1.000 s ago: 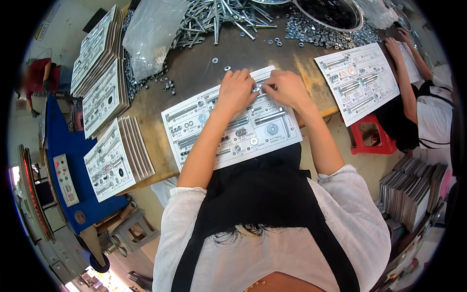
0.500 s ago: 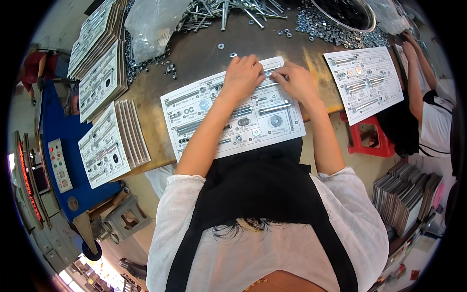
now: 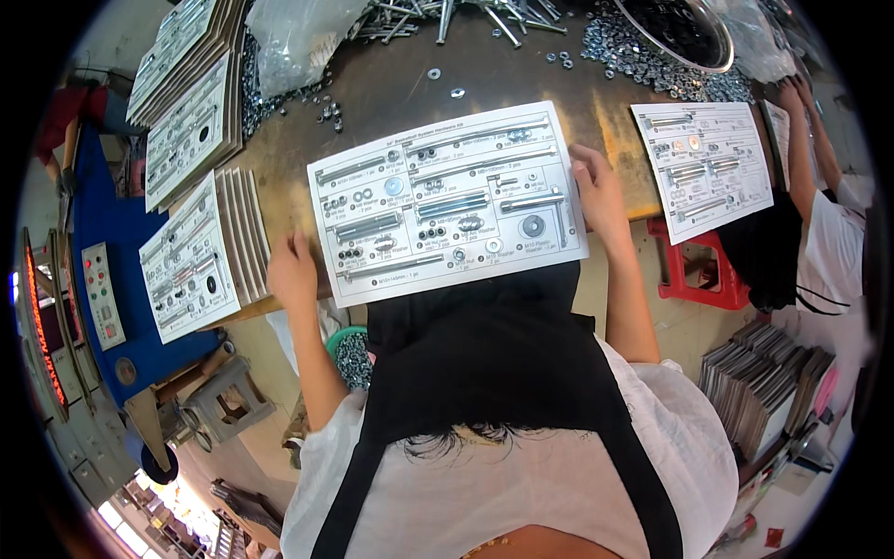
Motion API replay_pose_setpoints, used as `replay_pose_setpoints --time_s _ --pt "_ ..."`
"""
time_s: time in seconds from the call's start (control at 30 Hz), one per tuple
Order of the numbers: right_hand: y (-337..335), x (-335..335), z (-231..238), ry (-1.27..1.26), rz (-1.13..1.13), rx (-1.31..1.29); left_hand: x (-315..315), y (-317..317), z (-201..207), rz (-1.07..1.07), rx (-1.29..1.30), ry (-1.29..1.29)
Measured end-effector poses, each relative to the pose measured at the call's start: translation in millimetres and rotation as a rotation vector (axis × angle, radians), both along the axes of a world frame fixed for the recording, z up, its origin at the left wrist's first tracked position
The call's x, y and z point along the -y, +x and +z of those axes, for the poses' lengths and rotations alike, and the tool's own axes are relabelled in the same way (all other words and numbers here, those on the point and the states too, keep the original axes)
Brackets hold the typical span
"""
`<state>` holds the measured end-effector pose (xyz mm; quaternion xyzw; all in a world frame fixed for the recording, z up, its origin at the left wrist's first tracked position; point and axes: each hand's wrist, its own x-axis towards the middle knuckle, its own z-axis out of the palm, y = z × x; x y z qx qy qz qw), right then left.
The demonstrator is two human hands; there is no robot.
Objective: The person picks bolts, nuts, and washers from piles on a workbench and places them into designated slots on a printed hardware kit card. The person repeats this process, stacking completed cards to the side while other workers perform similar tasks nearby.
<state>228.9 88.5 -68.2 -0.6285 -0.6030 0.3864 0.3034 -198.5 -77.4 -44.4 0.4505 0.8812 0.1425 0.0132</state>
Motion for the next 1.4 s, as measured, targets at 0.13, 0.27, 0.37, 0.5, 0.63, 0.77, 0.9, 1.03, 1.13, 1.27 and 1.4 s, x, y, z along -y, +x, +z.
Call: replay_pose_setpoints --time_s 0.13,0.27,0.37,0.5,0.63,0.77,0.9,1.03,1.13,1.27,1.4 --pt "8.7 -10.2 -2.8 -0.155 0.09 -0.056 71.7 21.3 -3.6 0.148 0.468 -0.021" --pt "13.0 -6.4 6.6 -0.408 0.067 -0.464 81.6 32.8 -15.1 0.046 0.938 0.216" --pt "20.6 -10.4 -0.6 -0.374 0.161 -0.472 82.2 38.4 -4.9 0.117 1.286 0.379" --pt "14.8 -12.6 17.6 -0.353 0.176 -0.505 85.2 33.3 12.4 0.116 1.358 0.415" --pt "-8.9 -15.2 62.0 -0.314 0.174 -0.536 98.8 17.3 40.4 0.091 1.337 0.477" --pt "-56.9 -22.2 116.0 -0.27 0.299 -0.615 124.0 -28.3 74.1 0.107 1.245 0.583" --pt "-124.5 -29.1 138.2 -0.268 0.421 -0.638 138.4 -69.6 111.5 0.146 1.138 0.694" --pt "-214.1 -22.6 123.2 -0.319 0.577 -0.664 154.3 -154.0 120.5 0.236 0.985 0.698" --pt "-287.7 -7.2 96.6 -0.394 0.661 -0.723 170.0 -232.7 109.1 0.293 0.936 0.732" --pt "-381.9 31.7 80.7 -0.507 0.633 -0.806 190.8 -310.2 109.4 0.447 0.846 0.677" --pt "-438.5 53.8 74.3 -0.534 0.608 -0.851 200.1 -387.4 101.1 0.449 0.837 0.64"
